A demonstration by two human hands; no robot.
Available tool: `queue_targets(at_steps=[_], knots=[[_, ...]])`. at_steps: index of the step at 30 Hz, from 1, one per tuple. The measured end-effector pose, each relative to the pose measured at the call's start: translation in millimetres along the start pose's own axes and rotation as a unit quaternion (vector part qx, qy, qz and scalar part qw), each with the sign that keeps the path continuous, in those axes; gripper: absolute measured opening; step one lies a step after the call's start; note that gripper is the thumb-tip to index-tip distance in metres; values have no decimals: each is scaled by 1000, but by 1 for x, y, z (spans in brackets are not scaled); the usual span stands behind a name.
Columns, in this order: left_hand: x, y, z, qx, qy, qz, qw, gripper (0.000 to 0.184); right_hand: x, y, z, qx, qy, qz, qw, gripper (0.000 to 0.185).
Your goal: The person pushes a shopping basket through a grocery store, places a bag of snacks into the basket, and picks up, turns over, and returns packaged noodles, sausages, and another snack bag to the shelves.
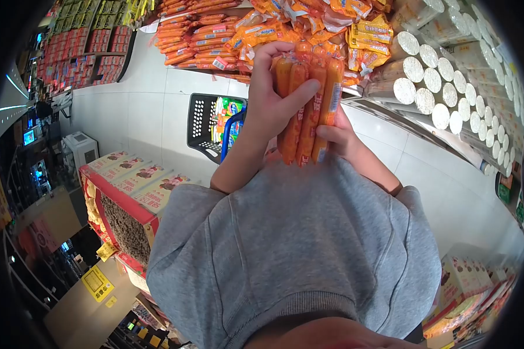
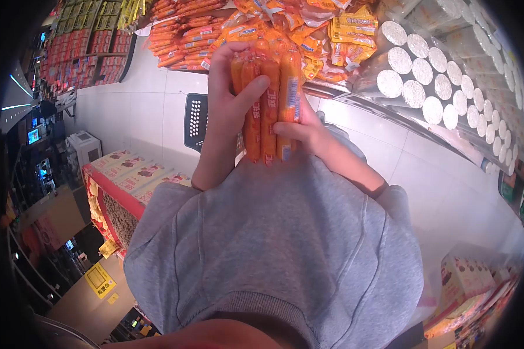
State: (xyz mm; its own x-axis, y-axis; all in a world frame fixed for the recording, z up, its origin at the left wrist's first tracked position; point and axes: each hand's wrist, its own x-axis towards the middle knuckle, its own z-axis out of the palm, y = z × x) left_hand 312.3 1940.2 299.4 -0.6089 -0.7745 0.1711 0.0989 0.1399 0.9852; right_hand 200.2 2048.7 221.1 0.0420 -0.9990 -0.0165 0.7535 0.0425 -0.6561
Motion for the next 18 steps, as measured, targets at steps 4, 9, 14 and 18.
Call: queue_targets(at_steps=[4,9,14,18], knots=[[-3,-3,5,13,-6,10,1000,58,-4,1,2,10,9,-13,1000,82],[-3,-6,5,19,-22,-14,999,54,-9,8,0,17,48,-21,998,78],[-4,-9,8,-22,-22,-15,999,48,-11,9,2,38,53,-38,997,76],[-8,-8,17,-108,40,-32,993,38,-10,9,1,54,65,-33,996,74]])
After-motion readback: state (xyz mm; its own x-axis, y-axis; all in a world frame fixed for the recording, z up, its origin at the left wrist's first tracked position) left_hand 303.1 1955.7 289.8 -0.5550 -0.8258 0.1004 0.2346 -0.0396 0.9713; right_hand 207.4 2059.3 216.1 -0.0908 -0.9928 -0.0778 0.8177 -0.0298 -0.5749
